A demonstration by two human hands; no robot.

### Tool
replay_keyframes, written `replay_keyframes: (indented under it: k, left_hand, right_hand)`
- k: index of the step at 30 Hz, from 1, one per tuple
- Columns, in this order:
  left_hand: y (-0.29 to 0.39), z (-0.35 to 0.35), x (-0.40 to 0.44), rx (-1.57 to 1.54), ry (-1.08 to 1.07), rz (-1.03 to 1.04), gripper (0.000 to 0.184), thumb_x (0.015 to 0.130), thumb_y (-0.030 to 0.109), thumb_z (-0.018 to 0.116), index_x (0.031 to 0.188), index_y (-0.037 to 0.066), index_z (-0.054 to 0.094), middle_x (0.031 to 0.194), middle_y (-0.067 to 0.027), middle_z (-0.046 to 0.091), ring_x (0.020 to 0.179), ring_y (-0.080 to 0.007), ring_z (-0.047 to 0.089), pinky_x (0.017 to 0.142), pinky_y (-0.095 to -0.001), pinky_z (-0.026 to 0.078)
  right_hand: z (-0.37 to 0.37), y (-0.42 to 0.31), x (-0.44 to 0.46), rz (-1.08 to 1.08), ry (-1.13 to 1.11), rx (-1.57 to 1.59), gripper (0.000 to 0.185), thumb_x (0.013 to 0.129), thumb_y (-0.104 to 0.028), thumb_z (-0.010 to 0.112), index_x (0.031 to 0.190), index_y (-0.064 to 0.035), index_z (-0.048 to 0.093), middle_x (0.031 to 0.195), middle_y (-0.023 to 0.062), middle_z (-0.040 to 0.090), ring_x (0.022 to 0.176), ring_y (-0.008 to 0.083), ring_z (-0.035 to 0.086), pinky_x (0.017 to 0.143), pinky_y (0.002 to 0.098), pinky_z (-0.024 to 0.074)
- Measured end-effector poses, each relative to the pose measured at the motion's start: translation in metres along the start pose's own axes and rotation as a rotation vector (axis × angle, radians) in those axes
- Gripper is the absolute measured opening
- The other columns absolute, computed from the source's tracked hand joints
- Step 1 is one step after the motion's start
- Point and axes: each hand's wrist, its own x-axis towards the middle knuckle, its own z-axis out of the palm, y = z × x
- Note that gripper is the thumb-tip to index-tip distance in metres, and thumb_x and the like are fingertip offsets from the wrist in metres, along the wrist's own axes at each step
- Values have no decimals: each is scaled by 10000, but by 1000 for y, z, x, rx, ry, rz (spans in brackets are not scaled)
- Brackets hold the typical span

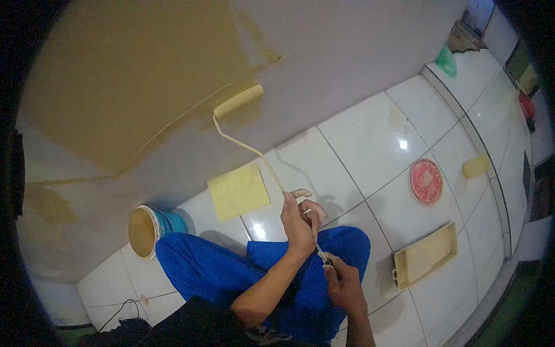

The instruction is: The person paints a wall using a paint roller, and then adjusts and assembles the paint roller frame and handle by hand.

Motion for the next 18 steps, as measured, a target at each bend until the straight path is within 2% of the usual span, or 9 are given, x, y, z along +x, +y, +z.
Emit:
replay_keyframes:
  k: [8, 11, 18]
  left_hand:
    - [-47, -23, 11, 11, 154, -138, 444, 992, 447, 263, 1008, 51, 465, 615, -86, 551, 315, -97, 321, 295, -228, 240]
    - [-38, -17, 10, 8, 122, -102, 450, 994, 444, 255, 1017, 49, 468, 610, -99, 548, 314, -96, 318, 295, -228, 236]
    - [10, 10, -1, -7, -42, -19, 475, 991, 463, 236, 1033, 47, 463, 608, -114, 547, 316, -89, 314, 303, -222, 235]
  right_hand:
    - [-1, 29, 7, 64, -31, -116, 253, 925, -140, 503, 1114, 1, 595, 606, 10, 503, 534, 69, 429, 493, 241, 369]
    - [-1, 18, 5, -22, 11, -86, 245, 923, -133, 500, 1097, 13, 593, 592, 19, 500, 523, 69, 430, 484, 248, 372]
    - [-5, -2, -2, -79, 16, -29, 234, 919, -108, 484, 1080, 31, 582, 585, 7, 490, 520, 61, 428, 478, 235, 356]
